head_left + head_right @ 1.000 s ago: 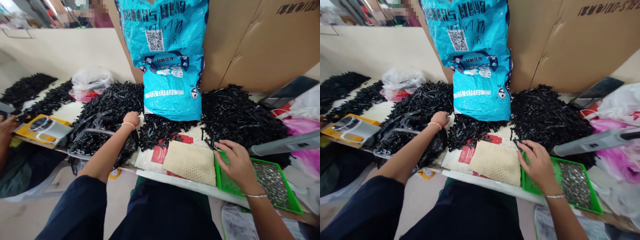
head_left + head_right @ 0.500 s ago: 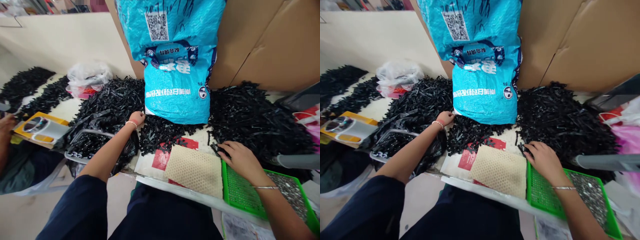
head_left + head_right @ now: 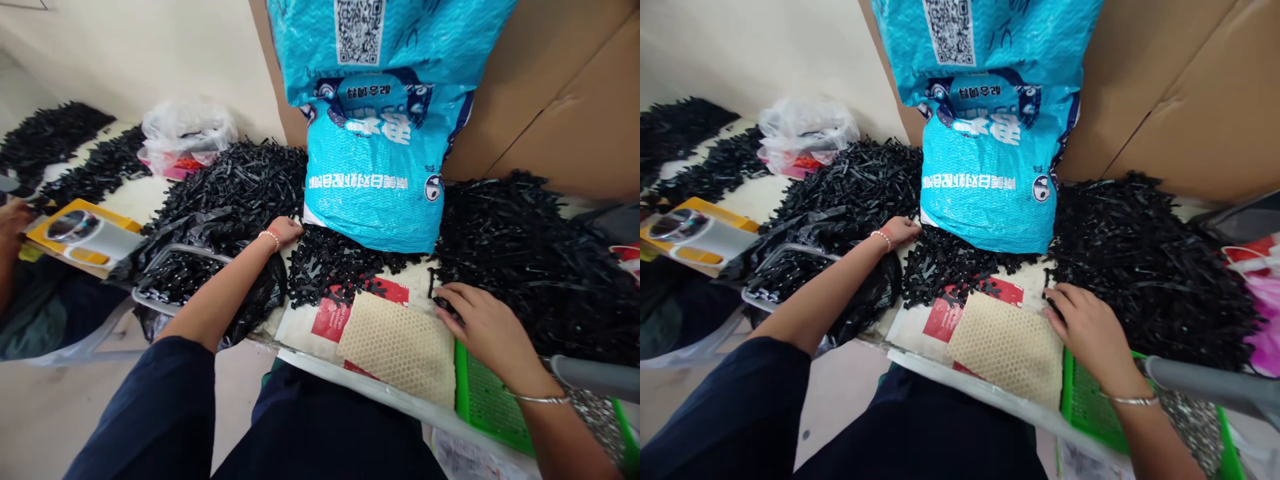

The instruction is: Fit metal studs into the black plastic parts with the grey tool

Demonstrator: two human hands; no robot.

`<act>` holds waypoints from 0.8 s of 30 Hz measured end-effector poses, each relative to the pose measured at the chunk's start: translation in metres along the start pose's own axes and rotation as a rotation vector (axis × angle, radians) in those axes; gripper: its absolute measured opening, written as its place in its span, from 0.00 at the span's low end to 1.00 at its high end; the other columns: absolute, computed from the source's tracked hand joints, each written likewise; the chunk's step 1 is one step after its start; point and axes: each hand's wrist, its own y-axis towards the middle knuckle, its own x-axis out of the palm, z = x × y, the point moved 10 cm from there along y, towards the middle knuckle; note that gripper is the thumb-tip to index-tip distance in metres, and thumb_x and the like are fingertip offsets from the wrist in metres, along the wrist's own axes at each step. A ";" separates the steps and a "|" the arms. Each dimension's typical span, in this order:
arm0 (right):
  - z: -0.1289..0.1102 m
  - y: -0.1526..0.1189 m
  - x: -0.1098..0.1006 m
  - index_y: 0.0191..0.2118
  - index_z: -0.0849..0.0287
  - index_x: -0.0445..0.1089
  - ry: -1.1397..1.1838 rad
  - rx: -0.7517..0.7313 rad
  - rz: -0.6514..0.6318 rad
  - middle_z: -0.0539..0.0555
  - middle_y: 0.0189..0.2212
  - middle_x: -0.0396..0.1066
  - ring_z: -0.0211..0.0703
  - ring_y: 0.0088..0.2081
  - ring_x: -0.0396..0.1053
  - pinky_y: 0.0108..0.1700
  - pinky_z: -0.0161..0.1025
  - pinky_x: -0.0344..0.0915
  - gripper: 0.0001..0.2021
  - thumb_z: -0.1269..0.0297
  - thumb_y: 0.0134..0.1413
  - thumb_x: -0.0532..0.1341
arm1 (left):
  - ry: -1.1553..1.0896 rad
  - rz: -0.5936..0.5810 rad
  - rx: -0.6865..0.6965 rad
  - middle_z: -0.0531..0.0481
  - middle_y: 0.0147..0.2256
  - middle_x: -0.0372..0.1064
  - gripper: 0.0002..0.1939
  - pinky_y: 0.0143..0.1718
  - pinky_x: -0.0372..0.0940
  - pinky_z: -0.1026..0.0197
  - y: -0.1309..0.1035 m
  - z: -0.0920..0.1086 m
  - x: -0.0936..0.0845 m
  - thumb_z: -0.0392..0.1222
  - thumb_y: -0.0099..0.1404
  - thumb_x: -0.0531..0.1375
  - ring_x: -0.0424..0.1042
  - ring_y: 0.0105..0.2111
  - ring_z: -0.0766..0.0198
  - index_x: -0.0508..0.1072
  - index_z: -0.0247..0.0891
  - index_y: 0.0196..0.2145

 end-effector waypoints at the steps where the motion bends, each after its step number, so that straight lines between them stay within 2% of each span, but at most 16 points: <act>1: -0.013 0.005 -0.008 0.52 0.62 0.74 0.052 -0.037 0.008 0.62 0.51 0.74 0.54 0.48 0.73 0.48 0.51 0.71 0.17 0.58 0.66 0.57 | -0.033 -0.009 -0.023 0.50 0.20 0.70 0.06 0.24 0.63 0.63 0.000 -0.001 0.001 0.40 0.56 0.65 0.67 0.20 0.64 0.77 0.34 0.26; 5: -0.076 0.030 -0.032 0.54 0.57 0.72 0.288 -0.199 -0.029 0.60 0.53 0.73 0.50 0.51 0.72 0.52 0.49 0.72 0.15 0.60 0.66 0.57 | -0.154 -0.049 -0.083 0.51 0.18 0.68 0.06 0.21 0.62 0.66 -0.005 -0.004 0.000 0.35 0.53 0.66 0.65 0.17 0.68 0.73 0.34 0.23; 9: -0.140 0.075 -0.035 0.55 0.54 0.71 0.488 -0.345 -0.120 0.58 0.53 0.72 0.48 0.53 0.71 0.54 0.48 0.72 0.15 0.61 0.67 0.56 | -0.242 -0.090 -0.114 0.50 0.17 0.68 0.08 0.20 0.63 0.67 -0.015 -0.005 -0.005 0.32 0.53 0.66 0.64 0.15 0.70 0.70 0.34 0.21; 14: -0.189 0.156 -0.007 0.58 0.55 0.69 0.571 -0.387 -0.123 0.59 0.56 0.70 0.49 0.57 0.68 0.59 0.50 0.69 0.17 0.61 0.67 0.57 | -0.308 -0.093 -0.096 0.47 0.20 0.72 0.07 0.22 0.64 0.67 -0.024 -0.001 -0.020 0.31 0.54 0.64 0.67 0.17 0.69 0.70 0.34 0.21; 18: -0.222 0.210 0.026 0.63 0.61 0.65 0.427 -0.376 -0.096 0.63 0.64 0.63 0.55 0.65 0.59 0.66 0.52 0.59 0.23 0.58 0.66 0.57 | -0.301 -0.067 -0.052 0.47 0.24 0.75 0.07 0.25 0.67 0.67 -0.023 0.002 -0.031 0.32 0.56 0.64 0.71 0.20 0.68 0.70 0.35 0.23; 21: -0.235 0.231 0.048 0.64 0.65 0.62 0.303 -0.331 -0.099 0.66 0.66 0.60 0.58 0.67 0.56 0.70 0.55 0.50 0.27 0.55 0.65 0.58 | -0.231 -0.049 -0.030 0.46 0.27 0.76 0.05 0.26 0.67 0.66 -0.017 0.000 -0.033 0.34 0.59 0.62 0.73 0.22 0.65 0.70 0.35 0.26; 24: -0.237 0.230 0.059 0.61 0.65 0.66 0.236 -0.301 -0.123 0.65 0.58 0.69 0.57 0.62 0.61 0.69 0.58 0.47 0.26 0.51 0.67 0.54 | -0.119 -0.008 -0.012 0.42 0.30 0.78 0.04 0.29 0.68 0.64 -0.009 -0.003 -0.035 0.37 0.62 0.60 0.77 0.27 0.60 0.74 0.35 0.32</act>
